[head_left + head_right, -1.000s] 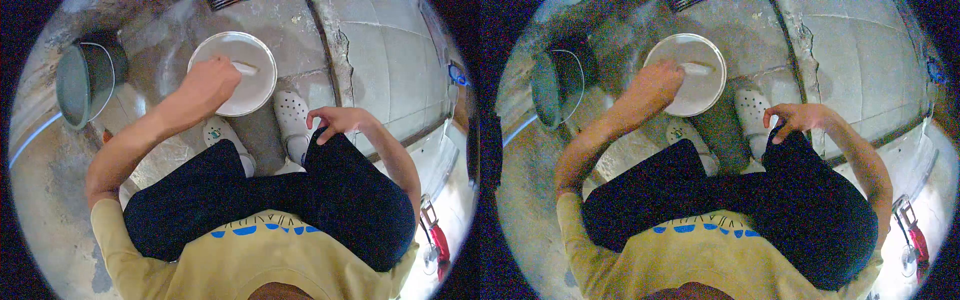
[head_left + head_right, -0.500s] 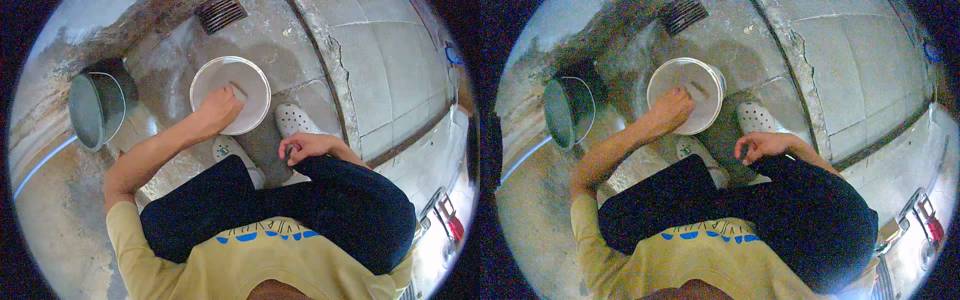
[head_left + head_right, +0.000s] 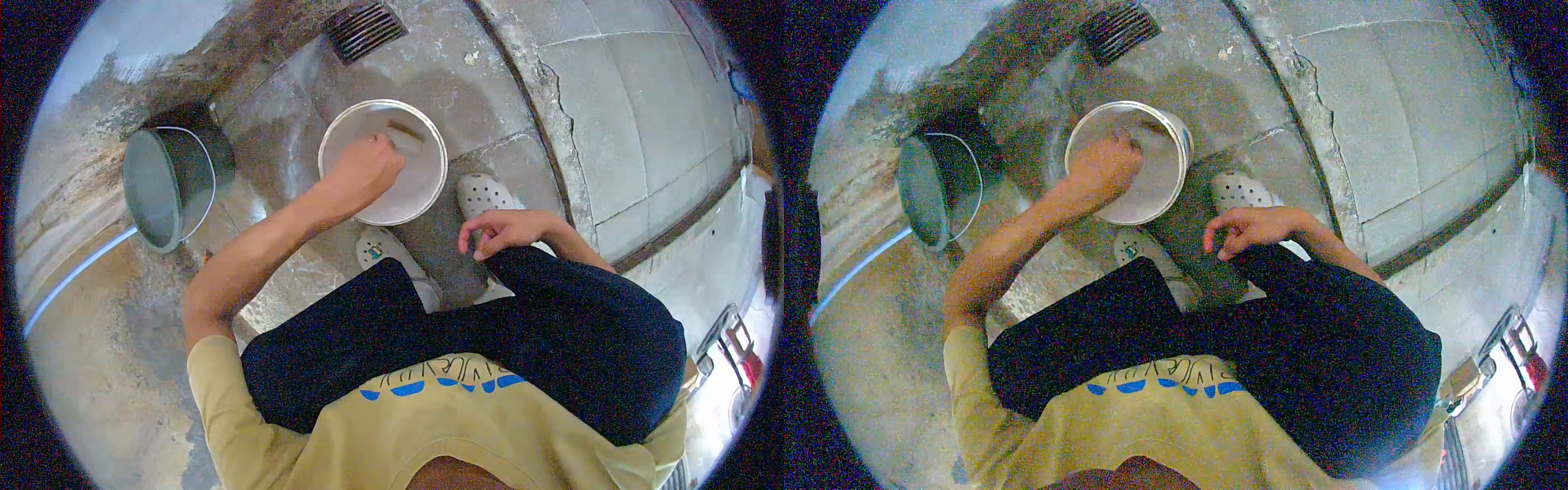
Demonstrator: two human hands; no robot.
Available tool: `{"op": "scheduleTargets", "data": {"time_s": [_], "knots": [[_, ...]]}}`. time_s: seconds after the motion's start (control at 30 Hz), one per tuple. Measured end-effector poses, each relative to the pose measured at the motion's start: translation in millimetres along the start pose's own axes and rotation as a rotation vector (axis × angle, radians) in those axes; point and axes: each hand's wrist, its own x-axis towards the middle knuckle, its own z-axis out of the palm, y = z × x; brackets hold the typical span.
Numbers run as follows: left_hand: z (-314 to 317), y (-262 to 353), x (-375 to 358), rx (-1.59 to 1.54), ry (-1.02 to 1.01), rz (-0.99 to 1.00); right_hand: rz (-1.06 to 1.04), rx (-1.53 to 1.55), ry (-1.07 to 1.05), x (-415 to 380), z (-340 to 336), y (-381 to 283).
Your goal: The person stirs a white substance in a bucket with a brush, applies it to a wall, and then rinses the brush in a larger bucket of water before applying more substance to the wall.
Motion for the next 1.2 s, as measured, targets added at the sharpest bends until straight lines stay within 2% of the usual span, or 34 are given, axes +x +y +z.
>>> {"op": "scheduleTargets", "data": {"time_s": [0.03,0.1,0.23,0.3,0.37,0.43,0.47,0.53,0.57,0.63,0.73,0.83,0.9,1.0,1.1,1.13,1.17,1.2], "knots": [[3.1,-1.4,-1.7,0.003,-0.001,0.003,0.017,0.018,-0.022,-0.2,0.7,-1.9],[0.7,-0.5,-6.3,-0.082,-0.056,0.138,0.009,-0.022,-0.031,0.9,0.3,-0.8],[1.5,4.4,-7.7,-0.158,-0.161,0.089,0.028,-0.075,-0.028,0.3,1.6,4.5],[-6.0,5.0,-6.9,-0.032,-0.290,0.086,0.021,-0.135,-0.006,-3.9,2.0,-3.2],[-17.5,0.7,-7.6,-0.049,-0.298,0.052,0.016,-0.196,0.016,-9.5,-1.1,-8.5],[-29.5,-1.9,-9.0,-0.069,-0.305,0.018,-0.123,-0.518,0.227,-19.0,-9.0,-9.5],[-34.7,-2.3,-9.7,-0.068,-0.252,-0.027,-0.121,-0.517,0.228,-22.8,-12.3,-12.7],[-37.4,-1.1,-9.5,-0.066,-0.194,-0.070,-0.356,0.075,0.621,-30.0,-18.3,-20.9],[-38.4,-0.3,-8.3,-0.063,-0.169,-0.073,-0.358,0.069,0.626,-32.7,-20.1,-24.6],[-35.3,-0.3,-4.0,-0.059,-0.124,-0.071,-0.655,0.547,0.685,-42.0,-23.9,-33.2],[-8.7,-6.1,-3.1,-0.032,-0.009,-0.006,-0.725,0.587,0.645,-47.0,-25.3,-42.2],[-9.3,-3.3,-6.6,-0.061,-0.054,0.027,-0.760,0.618,0.608,-47.6,-26.5,-44.9],[-26.3,2.6,-10.4,-0.143,-0.162,0.020,-0.762,0.612,0.603,-47.6,-24.7,-46.5],[-20.9,1.2,-12.4,-0.063,-0.190,-0.001,-0.775,0.551,0.589,-45.9,-23.1,-49.4],[-18.1,1.4,-13.5,-0.060,-0.135,-0.071,-0.743,0.419,0.635,-44.0,-18.0,-57.7],[-14.3,0.8,-12.9,-0.058,-0.127,-0.086,-0.686,0.338,0.734,-43.2,-16.9,-60.0],[-9.1,-1.7,-10.8,-0.098,-0.116,-0.053,-0.630,0.249,0.823,-41.3,-17.0,-64.0],[-10.4,-3.0,-10.4,-0.136,-0.100,-0.030,-0.628,0.223,0.793,-40.1,-18.8,-65.3]]}}
